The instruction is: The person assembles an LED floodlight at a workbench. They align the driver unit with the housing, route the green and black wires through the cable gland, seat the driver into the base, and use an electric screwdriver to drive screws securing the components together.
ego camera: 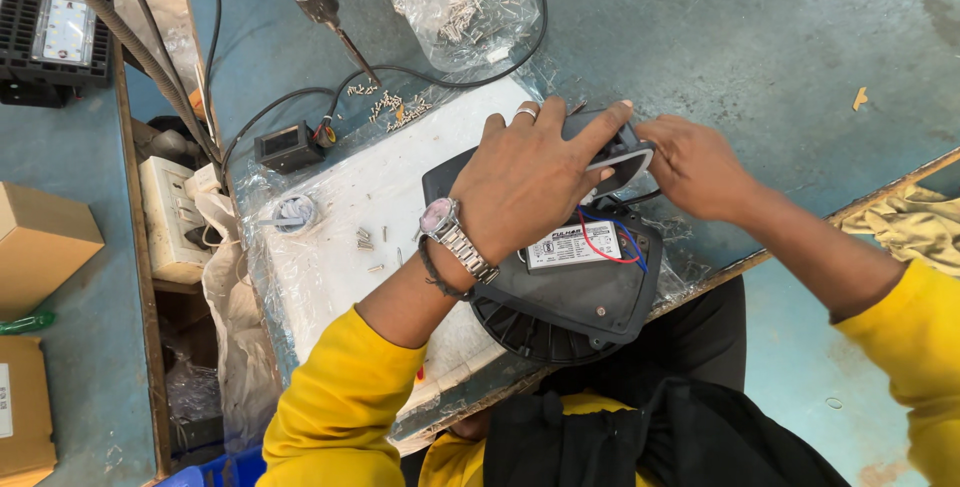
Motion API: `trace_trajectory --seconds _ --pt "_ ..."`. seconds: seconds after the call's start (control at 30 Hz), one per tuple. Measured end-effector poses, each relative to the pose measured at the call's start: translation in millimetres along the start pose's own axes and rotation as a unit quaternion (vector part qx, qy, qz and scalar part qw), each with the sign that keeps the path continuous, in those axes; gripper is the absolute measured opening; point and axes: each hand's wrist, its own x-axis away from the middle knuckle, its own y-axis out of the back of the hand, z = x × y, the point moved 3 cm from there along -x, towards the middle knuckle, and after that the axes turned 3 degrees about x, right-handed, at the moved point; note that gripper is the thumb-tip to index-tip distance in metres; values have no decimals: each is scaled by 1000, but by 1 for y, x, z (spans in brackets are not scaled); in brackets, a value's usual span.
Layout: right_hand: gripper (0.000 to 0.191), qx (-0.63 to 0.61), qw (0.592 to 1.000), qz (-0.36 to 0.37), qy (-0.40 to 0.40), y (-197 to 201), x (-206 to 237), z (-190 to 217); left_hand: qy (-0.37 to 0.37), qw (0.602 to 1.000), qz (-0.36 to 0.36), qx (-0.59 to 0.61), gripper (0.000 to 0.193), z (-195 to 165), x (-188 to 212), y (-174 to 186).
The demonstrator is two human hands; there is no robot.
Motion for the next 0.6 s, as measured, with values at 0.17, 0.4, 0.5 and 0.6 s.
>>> trace_trajectory --seconds 0.17,0.4,0.5,0.6 --pt "34 -272 931 201 -135 -5 -17 -7 -2 1000 3 -10 62 -2 1 -1" --pt "43 -347 877 218 -251 -4 -19 -10 -5 1000 -2 -9 64 -1 0 0" --pt "38 -274 907 206 -245 2 -16 -8 -6 1000 -3 -12 63 -1 1 0" --pt "32 -149 959 183 -157 10 -10 -3 -7 1000 -7 -21 63 -2 3 1"
